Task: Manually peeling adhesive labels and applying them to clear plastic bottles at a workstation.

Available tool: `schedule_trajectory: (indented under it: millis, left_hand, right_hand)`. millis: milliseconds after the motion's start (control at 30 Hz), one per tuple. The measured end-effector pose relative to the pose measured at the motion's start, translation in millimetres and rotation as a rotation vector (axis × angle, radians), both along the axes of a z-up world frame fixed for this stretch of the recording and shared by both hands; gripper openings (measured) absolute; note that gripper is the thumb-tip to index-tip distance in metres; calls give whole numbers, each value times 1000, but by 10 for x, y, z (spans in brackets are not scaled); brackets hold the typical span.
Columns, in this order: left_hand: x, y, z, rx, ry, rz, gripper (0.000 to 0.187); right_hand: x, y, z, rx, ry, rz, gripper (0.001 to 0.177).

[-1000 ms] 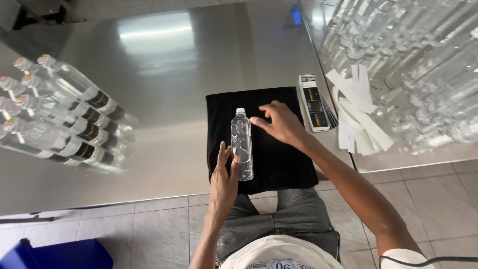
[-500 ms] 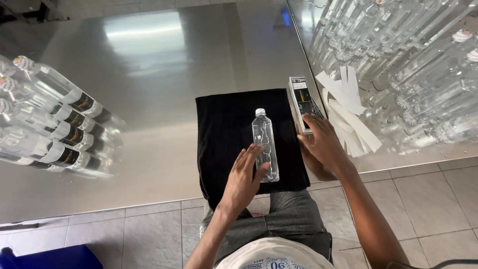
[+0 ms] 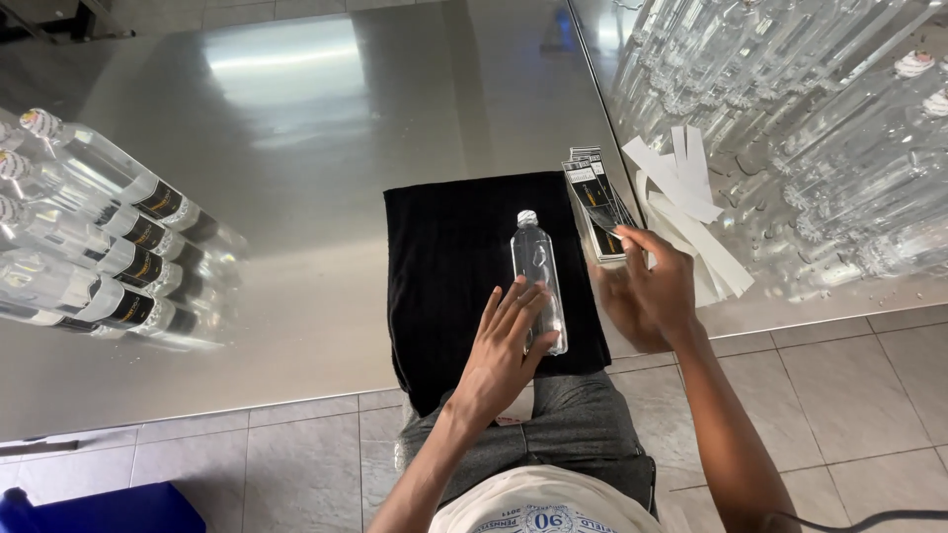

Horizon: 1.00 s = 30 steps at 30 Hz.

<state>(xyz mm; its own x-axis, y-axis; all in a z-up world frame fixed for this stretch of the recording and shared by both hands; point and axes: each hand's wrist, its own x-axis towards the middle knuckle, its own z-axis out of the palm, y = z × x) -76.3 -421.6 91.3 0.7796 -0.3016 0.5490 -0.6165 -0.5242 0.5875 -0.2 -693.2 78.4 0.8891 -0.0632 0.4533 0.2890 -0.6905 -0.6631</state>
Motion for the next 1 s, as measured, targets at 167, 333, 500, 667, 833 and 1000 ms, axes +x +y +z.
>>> schedule_trajectory:
  millis: [167, 333, 500, 667, 833, 1000]
  left_hand:
    - [-79, 450, -199, 229, -105, 291, 57]
    - [-406, 741, -413, 425, -3, 301, 64]
    - [-589, 793, -133, 386, 78, 245, 30]
    - [-629, 599, 449, -331, -194, 196, 20]
    - [-520, 439, 845, -225, -185, 129, 20]
    - [-364, 221, 857, -492, 265, 2, 40]
  right_hand:
    - [-133, 73, 276, 55, -308, -127, 19]
    - [-373, 311, 509, 437, -190, -49, 15]
    - [-486, 404, 501, 676, -17, -88, 18]
    - [-671, 618, 636, 853, 142, 39, 19]
    - [-887, 804, 963, 632, 182, 294, 23]
    - [-972, 882, 973, 515, 273, 378, 29]
